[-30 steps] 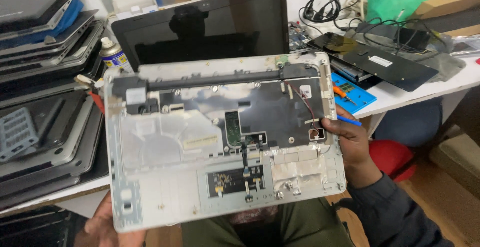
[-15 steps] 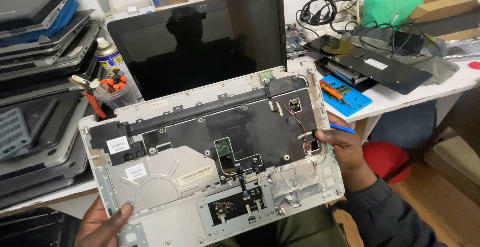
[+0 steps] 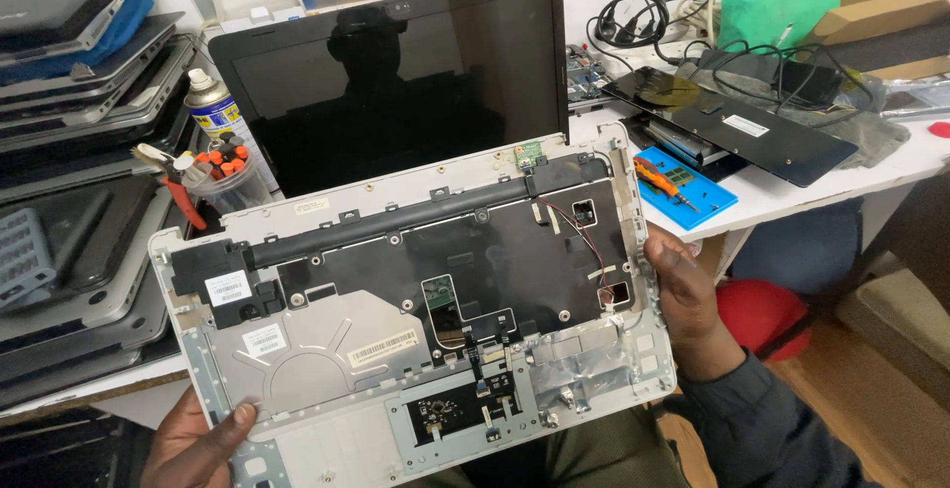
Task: The person disassembles a laptop by first removing the bottom cover and then prying off the top palm rest assembly. They use a screwdriver to loosen screws and a plastic pry tool to separate the casing. The person then disconnects internal ribbon cables and removes the motherboard from the chassis.
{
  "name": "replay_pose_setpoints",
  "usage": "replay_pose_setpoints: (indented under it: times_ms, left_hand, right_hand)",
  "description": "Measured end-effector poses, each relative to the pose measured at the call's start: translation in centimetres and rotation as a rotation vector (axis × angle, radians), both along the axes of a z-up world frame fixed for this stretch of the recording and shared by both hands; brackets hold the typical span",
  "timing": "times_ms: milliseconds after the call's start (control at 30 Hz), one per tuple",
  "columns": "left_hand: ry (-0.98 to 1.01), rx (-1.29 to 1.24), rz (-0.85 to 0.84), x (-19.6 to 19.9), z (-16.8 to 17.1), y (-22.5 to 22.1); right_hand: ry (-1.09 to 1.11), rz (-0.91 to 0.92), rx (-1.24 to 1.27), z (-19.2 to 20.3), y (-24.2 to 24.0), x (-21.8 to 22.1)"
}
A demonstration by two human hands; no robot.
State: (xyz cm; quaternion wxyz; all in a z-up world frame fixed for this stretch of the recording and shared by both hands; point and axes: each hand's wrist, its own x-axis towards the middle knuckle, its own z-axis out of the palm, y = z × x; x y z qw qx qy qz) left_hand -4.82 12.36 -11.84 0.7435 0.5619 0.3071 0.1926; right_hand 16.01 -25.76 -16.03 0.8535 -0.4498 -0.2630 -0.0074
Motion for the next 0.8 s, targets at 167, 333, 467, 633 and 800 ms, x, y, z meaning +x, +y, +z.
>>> replay_pose_setpoints:
  times_ms: [167,333,467,633,800]
  left_hand:
    - [0.03,0.027,0.009,0.1,-1.3,0.9]
    - [0.074,-0.003,0.02,0.1,-0.8,0.8]
    - [0.034,0.005,0.008,0.0,-1.8,1.2]
    - [0.002,0.018,-0.007,0.0,-2.8,2.1]
    - [0.078,-0.015,0.017,0.2,-0.4,0.5]
  right_hand:
    - [-0.15,-0.093,-0.188,0.7,0.0,-0.2]
    - [0.054,0.044,-0.063,0.5,0.1,-0.4]
    - [0.032,-0.033,-0.113,0.8,0.3,-0.7]
    - [-0.001,-0.039,-0.145,1.0,0.2,-0.7]
    - [0.027,-0.027,-0.147,1.2,0.3,-0.9]
